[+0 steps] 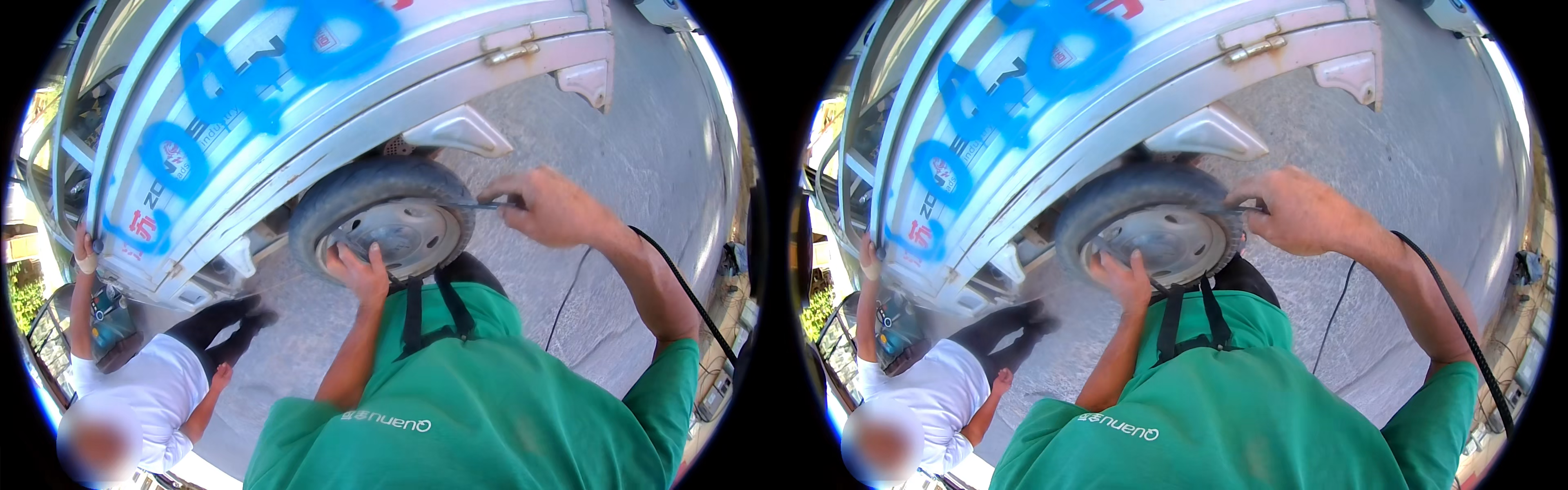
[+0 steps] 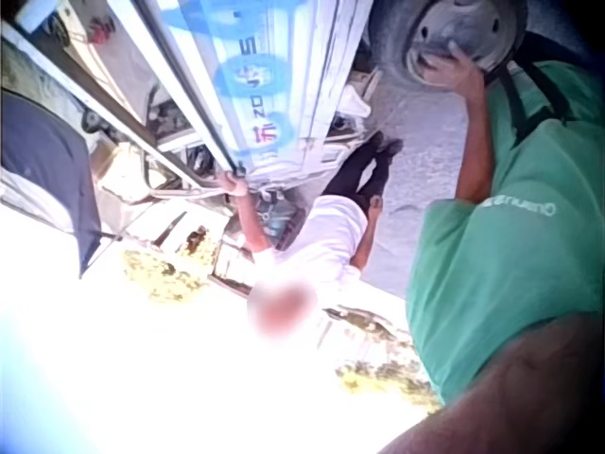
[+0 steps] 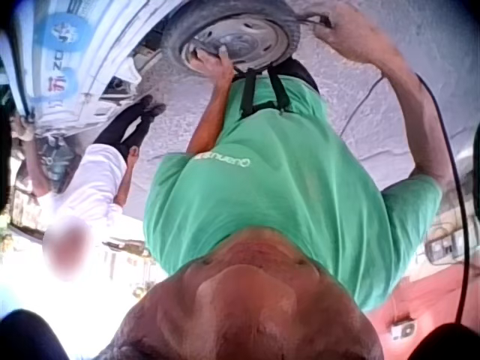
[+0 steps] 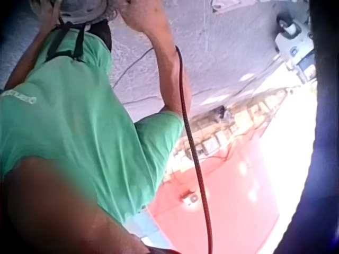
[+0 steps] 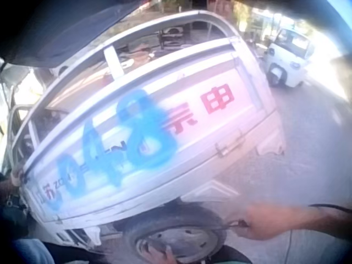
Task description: The person uses a metal tool to pry the tire bead away from the rim of a small white utility vehicle. They repeatedly insert the tool between the tire and the rim, working around the circumference to loosen the tire. Another person stands nearby observing the process.
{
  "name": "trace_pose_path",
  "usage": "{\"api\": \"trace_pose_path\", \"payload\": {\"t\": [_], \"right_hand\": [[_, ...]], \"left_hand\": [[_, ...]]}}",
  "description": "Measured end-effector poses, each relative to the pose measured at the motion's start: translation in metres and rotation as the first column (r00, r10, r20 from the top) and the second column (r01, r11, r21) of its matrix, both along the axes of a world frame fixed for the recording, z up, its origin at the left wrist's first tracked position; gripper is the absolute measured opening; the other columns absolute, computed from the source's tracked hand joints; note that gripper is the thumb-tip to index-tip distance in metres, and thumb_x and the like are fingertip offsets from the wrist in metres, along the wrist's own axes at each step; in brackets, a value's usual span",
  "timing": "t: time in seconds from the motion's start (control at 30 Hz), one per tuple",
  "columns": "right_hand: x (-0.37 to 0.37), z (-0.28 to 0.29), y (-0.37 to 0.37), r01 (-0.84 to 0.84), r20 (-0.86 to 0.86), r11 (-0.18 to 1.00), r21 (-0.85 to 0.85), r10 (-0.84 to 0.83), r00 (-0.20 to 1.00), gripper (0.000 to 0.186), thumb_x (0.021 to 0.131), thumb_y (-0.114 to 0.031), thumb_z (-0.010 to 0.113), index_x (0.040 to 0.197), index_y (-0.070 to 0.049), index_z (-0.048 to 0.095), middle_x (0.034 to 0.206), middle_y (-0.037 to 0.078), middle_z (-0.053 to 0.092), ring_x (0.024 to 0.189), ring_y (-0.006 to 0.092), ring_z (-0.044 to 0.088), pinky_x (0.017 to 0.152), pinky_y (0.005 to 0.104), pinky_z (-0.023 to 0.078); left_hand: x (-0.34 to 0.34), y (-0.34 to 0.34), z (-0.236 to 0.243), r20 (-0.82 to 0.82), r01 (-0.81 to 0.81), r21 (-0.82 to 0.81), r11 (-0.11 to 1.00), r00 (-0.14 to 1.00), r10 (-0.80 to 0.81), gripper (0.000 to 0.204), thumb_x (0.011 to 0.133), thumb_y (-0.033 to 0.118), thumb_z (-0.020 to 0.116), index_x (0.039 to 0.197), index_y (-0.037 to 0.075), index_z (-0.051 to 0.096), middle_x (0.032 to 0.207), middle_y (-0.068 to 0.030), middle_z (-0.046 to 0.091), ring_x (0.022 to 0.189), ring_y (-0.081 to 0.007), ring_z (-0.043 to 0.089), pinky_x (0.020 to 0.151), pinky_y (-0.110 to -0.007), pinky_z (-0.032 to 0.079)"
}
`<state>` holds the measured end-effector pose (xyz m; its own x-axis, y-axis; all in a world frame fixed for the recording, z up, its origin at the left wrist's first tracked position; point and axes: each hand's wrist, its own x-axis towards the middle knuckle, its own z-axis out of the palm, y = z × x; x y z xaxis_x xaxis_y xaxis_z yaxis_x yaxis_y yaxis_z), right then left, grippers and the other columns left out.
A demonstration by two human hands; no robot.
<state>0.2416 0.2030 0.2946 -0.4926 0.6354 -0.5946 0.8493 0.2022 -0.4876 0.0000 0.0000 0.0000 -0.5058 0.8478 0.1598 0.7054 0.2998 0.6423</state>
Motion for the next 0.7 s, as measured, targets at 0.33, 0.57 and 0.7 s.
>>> {"api": "trace_pose_path", "payload": {"t": [0.33, 0.57, 0.7], "right_hand": [[-0.004, 0.007, 0.020, -0.014, 0.067, 0.998, -0.055, 0.017, 0.998, 0.034, 0.089, -0.005, 0.058, 0.120, 0.001, 0.071, 0.104, 0.020, 0.074, 0.091, 0.0308, 0.073, 0.091, 0.0417, 0.057], [-0.013, 0.004, 0.033, -0.083, 0.027, 0.995, -0.054, 0.085, 0.996, 0.036, 0.087, -0.008, 0.060, 0.119, 0.001, 0.072, 0.102, 0.025, 0.073, 0.094, 0.0383, 0.073, 0.088, 0.0467, 0.056], [0.008, 0.015, 0.031, -0.048, -0.018, 0.998, -0.033, 0.047, 0.999, 0.035, 0.086, -0.007, 0.061, 0.118, 0.001, 0.072, 0.097, 0.023, 0.073, 0.085, 0.0342, 0.073, 0.083, 0.0455, 0.057]], "left_hand": [[-0.061, 0.082, 0.157, 0.155, 0.398, 0.006, 0.918, 0.906, -0.394, 0.040, 0.082, 0.016, 0.081, 0.116, 0.001, 0.066, 0.120, -0.0175, 0.061, 0.112, -0.0344, 0.058, 0.094, -0.046, 0.046], [-0.051, 0.161, 0.126, -0.127, 0.689, -0.264, 0.675, 0.669, -0.732, 0.070, 0.081, 0.032, 0.080, 0.145, 0.016, 0.054, 0.144, -0.0191, 0.051, 0.132, -0.0400, 0.048, 0.113, -0.055, 0.034], [-0.045, 0.168, 0.118, -0.126, 0.661, -0.296, 0.689, 0.688, -0.714, 0.072, 0.083, 0.038, 0.077, 0.148, 0.019, 0.052, 0.148, -0.0194, 0.049, 0.134, -0.0410, 0.047, 0.113, -0.056, 0.034]]}}
